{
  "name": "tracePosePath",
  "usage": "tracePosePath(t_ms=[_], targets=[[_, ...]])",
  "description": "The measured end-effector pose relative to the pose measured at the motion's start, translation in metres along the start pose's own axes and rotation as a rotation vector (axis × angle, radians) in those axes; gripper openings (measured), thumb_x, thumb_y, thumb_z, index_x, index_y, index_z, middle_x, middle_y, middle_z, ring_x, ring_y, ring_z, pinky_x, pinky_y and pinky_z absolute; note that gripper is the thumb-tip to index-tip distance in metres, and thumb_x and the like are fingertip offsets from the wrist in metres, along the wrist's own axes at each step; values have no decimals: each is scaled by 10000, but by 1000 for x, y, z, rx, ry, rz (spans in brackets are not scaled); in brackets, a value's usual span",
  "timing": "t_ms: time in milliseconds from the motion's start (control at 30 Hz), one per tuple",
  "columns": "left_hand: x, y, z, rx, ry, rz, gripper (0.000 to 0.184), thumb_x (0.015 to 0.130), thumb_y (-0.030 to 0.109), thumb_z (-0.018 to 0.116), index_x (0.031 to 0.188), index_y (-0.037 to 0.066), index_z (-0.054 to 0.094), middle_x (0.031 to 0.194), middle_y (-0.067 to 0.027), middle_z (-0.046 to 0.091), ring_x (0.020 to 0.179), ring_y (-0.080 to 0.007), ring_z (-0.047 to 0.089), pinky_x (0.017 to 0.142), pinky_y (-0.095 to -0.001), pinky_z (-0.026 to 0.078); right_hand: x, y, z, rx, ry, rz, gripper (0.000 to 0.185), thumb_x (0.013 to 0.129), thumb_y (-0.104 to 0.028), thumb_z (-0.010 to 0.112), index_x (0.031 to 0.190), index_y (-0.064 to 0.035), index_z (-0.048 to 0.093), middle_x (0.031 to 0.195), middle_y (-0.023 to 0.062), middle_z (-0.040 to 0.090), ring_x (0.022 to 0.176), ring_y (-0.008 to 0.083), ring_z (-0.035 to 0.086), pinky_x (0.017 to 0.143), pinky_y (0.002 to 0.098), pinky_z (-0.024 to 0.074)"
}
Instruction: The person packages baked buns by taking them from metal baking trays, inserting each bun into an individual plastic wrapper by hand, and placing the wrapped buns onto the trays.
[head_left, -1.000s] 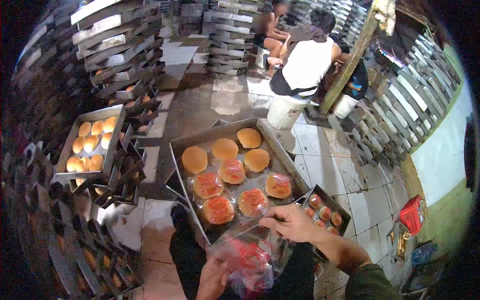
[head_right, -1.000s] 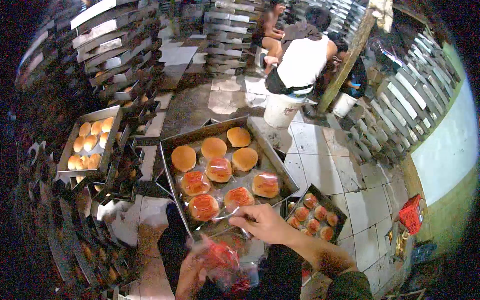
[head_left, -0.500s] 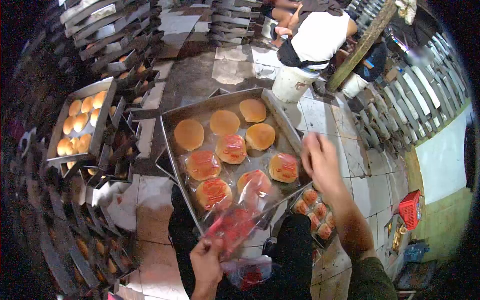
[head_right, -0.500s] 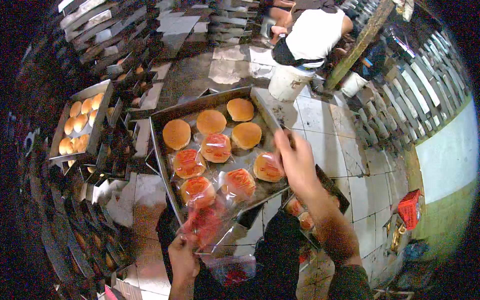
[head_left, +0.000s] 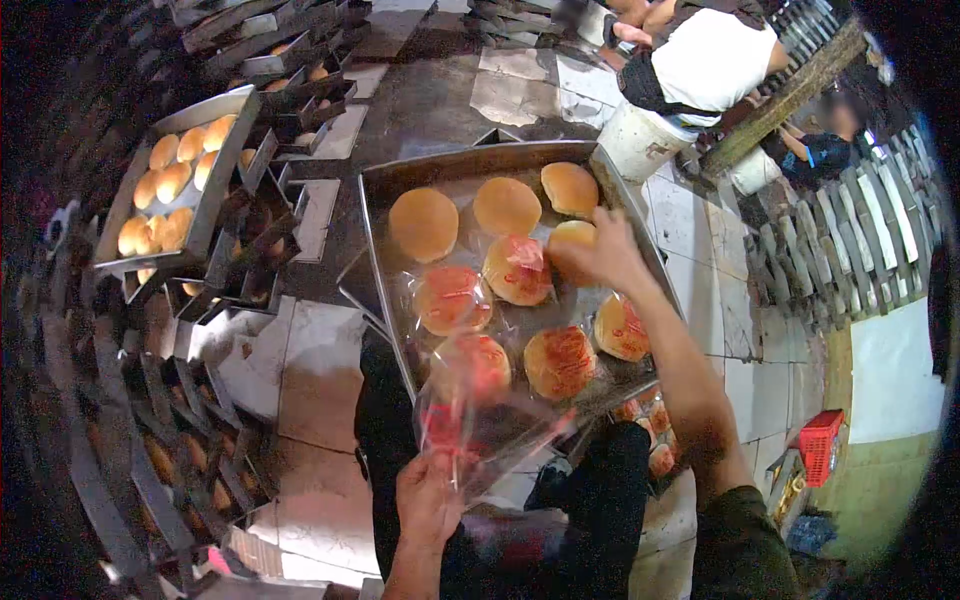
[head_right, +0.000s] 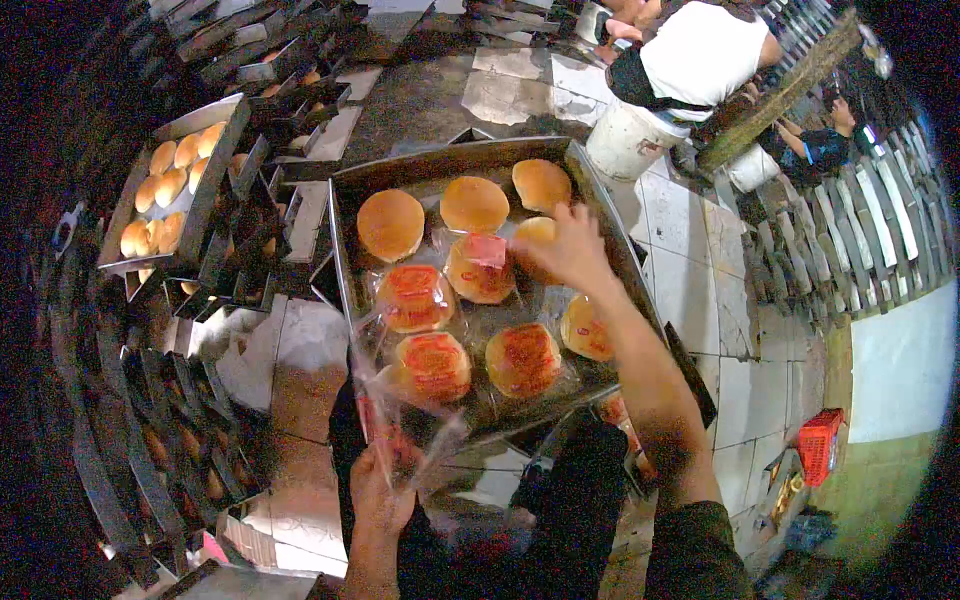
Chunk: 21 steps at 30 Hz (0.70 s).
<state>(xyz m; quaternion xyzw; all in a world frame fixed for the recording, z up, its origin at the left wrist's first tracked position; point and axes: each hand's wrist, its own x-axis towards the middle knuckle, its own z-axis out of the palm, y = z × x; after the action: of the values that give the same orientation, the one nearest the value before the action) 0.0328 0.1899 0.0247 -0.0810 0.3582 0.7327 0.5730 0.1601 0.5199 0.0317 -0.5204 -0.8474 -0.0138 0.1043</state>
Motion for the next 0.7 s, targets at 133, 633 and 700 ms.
tracePosePath(t_ms=[133, 633, 700], targets=[[-2, -8, -4, 158, -72, 155, 197, 786, 170, 632, 846, -15, 599, 801, -88, 616, 718, -174, 585, 684, -310, 480, -28, 29, 5, 841, -102, 165, 690, 699, -472, 643, 1167, -9, 436, 1107, 185, 518, 1013, 270, 522, 848, 403, 426], [-107, 18, 72, 1378, -201, 514, 281, 787, 75, 586, 1048, -12, 532, 899, -46, 585, 812, -129, 537, 698, -237, 430, -275, -20, -185, 1711, -454, 142, 532, 721, -125, 689, 1153, 0, 404, 1060, 79, 529, 986, 147, 505, 866, 282, 411], [-133, 8, 88, 1115, -75, 761, 366, 793, 78, 579, 1130, 9, 453, 981, -60, 546, 883, -146, 513, 731, -260, 429, -294, -21, -190, 1921, -119, 269, 511, 738, -62, 647, 1179, -4, 397, 1079, 85, 526, 1003, 158, 505, 860, 300, 425]])
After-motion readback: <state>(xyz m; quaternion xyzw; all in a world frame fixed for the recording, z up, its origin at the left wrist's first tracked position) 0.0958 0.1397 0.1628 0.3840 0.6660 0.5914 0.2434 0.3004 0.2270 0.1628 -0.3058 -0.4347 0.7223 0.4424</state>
